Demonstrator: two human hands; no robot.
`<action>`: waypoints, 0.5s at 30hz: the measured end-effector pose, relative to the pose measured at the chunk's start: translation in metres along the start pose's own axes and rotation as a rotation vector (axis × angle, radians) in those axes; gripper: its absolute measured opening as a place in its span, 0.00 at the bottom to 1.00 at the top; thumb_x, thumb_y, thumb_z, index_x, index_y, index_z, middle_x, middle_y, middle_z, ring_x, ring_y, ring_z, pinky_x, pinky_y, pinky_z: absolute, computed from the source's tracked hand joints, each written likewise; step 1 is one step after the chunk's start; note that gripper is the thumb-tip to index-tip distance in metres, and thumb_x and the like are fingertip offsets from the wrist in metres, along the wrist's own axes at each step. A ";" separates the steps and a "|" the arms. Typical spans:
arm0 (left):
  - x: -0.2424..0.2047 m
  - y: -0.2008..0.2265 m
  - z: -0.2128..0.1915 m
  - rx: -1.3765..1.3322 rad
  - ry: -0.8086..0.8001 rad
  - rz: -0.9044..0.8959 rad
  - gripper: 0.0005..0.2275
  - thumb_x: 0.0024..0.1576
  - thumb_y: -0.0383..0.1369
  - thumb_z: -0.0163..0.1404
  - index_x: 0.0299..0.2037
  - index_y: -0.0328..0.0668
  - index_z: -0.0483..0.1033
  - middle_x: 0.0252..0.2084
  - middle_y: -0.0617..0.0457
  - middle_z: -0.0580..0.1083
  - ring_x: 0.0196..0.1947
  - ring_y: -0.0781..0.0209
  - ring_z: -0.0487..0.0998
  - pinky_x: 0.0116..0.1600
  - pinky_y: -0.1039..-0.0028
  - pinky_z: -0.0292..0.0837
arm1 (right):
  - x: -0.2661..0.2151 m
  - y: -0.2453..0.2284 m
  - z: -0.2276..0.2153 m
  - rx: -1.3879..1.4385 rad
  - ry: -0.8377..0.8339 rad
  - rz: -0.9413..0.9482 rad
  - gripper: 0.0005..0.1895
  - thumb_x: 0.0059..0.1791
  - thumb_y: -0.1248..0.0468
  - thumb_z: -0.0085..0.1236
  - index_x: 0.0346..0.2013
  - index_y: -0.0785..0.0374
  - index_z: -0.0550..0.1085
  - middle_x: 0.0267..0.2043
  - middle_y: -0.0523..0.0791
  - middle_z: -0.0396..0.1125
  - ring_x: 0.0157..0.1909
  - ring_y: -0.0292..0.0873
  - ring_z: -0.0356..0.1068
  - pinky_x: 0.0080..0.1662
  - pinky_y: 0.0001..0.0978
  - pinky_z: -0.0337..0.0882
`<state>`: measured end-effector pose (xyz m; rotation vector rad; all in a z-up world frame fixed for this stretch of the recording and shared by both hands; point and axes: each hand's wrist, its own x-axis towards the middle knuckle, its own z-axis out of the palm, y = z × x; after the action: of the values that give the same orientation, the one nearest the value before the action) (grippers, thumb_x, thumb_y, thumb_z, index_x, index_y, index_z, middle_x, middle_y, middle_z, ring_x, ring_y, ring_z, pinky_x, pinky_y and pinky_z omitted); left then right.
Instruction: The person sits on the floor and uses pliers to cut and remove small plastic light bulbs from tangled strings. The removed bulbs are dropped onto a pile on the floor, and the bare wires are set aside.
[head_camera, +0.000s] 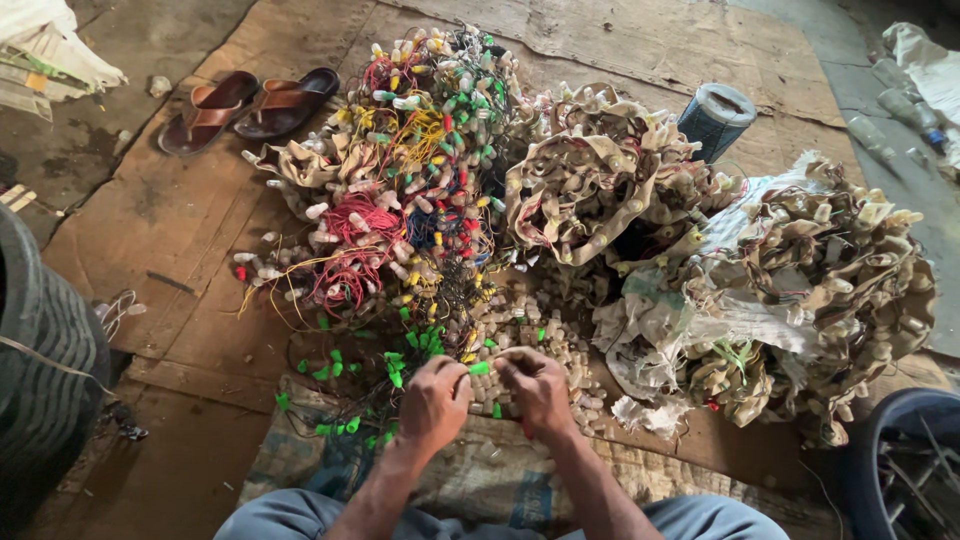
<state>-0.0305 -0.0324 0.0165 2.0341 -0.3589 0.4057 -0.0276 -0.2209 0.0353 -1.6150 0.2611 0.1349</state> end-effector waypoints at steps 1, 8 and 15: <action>0.001 -0.002 -0.001 -0.001 0.034 0.022 0.07 0.51 0.24 0.56 0.39 0.35 0.77 0.40 0.40 0.77 0.38 0.39 0.79 0.43 0.60 0.75 | 0.001 -0.001 -0.003 -0.037 -0.018 -0.007 0.12 0.51 0.62 0.63 0.43 0.68 0.81 0.29 0.45 0.71 0.28 0.37 0.65 0.30 0.30 0.64; -0.003 -0.014 0.011 -0.067 0.015 0.065 0.06 0.55 0.23 0.55 0.41 0.37 0.77 0.39 0.42 0.79 0.40 0.42 0.81 0.45 0.60 0.77 | 0.005 0.010 0.006 0.089 -0.153 0.039 0.17 0.50 0.62 0.60 0.52 0.64 0.75 0.36 0.45 0.74 0.32 0.36 0.73 0.34 0.30 0.75; -0.001 -0.008 0.004 -0.112 -0.020 0.118 0.09 0.54 0.23 0.55 0.44 0.35 0.78 0.42 0.42 0.79 0.43 0.41 0.81 0.48 0.60 0.77 | 0.007 0.007 -0.006 0.125 -0.178 0.081 0.12 0.51 0.64 0.61 0.44 0.70 0.77 0.32 0.47 0.73 0.31 0.38 0.72 0.34 0.28 0.73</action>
<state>-0.0273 -0.0318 0.0078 1.9146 -0.5054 0.4282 -0.0229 -0.2274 0.0271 -1.4588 0.1932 0.3166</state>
